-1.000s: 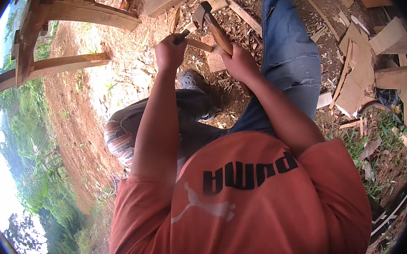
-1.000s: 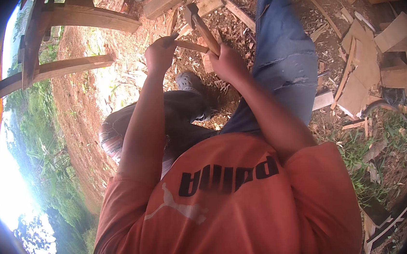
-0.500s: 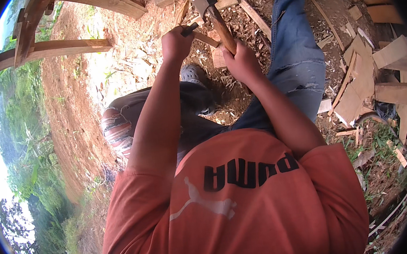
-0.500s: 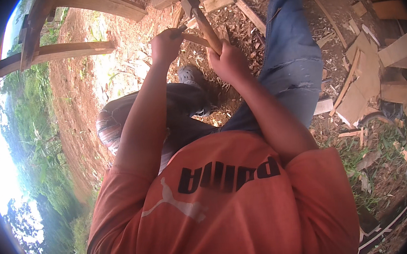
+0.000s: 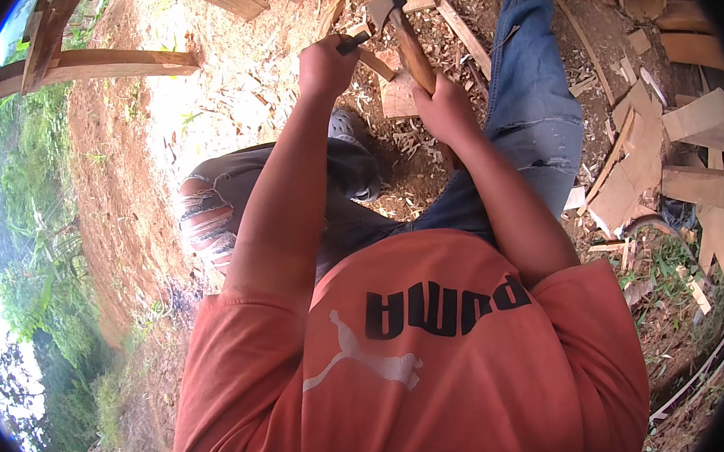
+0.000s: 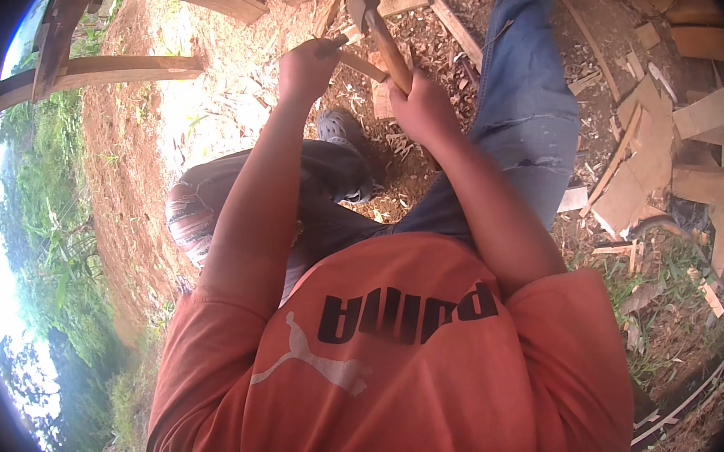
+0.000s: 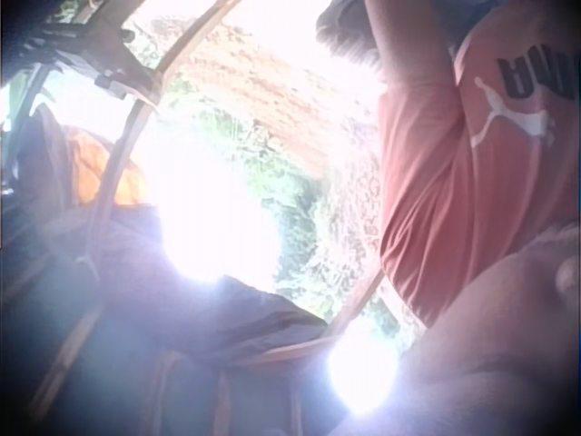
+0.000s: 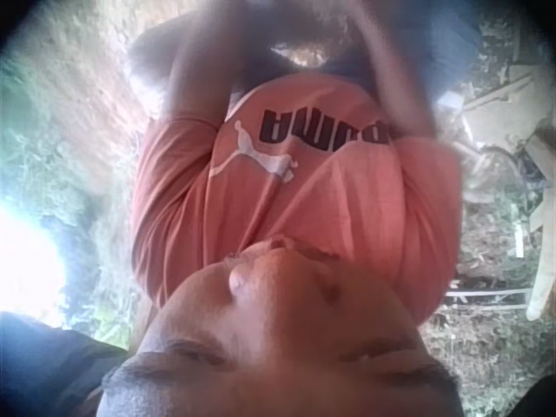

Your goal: The person kneels on the ground and uses a small axe to repeatedly strike a small piece of wood placed on a larger block. The person holds the wood with the left hand and swings the axe with the right hand to split the wood into smaller pieces.

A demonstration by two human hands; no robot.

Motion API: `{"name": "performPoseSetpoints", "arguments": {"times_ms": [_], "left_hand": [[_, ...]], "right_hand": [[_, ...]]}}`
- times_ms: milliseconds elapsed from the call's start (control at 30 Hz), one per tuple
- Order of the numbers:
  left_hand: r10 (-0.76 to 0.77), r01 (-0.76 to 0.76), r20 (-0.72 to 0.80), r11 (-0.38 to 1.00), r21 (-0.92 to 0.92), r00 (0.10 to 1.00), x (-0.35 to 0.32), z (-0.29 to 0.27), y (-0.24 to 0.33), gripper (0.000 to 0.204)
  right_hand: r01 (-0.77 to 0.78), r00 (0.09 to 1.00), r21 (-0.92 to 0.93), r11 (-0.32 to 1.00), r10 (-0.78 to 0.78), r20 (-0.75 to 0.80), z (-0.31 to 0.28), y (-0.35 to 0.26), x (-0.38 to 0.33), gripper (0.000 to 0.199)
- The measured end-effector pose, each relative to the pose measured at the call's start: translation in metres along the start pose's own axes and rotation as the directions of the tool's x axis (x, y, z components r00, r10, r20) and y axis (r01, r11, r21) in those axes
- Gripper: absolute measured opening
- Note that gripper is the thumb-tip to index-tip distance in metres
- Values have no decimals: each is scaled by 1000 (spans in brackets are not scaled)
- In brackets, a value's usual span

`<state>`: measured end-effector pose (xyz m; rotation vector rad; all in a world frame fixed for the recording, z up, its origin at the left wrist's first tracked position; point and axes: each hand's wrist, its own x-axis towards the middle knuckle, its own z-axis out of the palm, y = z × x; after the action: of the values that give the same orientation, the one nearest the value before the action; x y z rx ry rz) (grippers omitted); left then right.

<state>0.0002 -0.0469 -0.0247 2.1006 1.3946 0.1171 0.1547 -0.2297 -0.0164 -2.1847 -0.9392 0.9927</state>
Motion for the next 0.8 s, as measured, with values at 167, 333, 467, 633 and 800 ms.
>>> {"name": "performPoseSetpoints", "arguments": {"times_ms": [167, 333, 467, 633, 800], "left_hand": [[18, -18, -17, 999, -36, 1000, 2, 0, -5, 30], [27, -27, -7, 999, -32, 1000, -1, 3, 2, 30], [122, -122, 15, 980, 155, 992, 8, 10, -2, 29], [85, -85, -18, 996, -18, 996, 2, 10, -4, 27], [11, -15, 28, 992, 126, 1000, -1, 10, 8, 36]], "right_hand": [[-24, 995, -57, 998, 29, 94, 24, 28, 10, 48], [52, 998, -31, 998, -53, -17, -2, -13, -9, 45], [23, 996, -223, 975, -4, 87, 31, 37, -3, 45], [-45, 996, -59, 997, 50, 80, 10, 13, 0, 47], [30, 999, -43, 999, -29, 27, 3, -3, -11, 45]]}}
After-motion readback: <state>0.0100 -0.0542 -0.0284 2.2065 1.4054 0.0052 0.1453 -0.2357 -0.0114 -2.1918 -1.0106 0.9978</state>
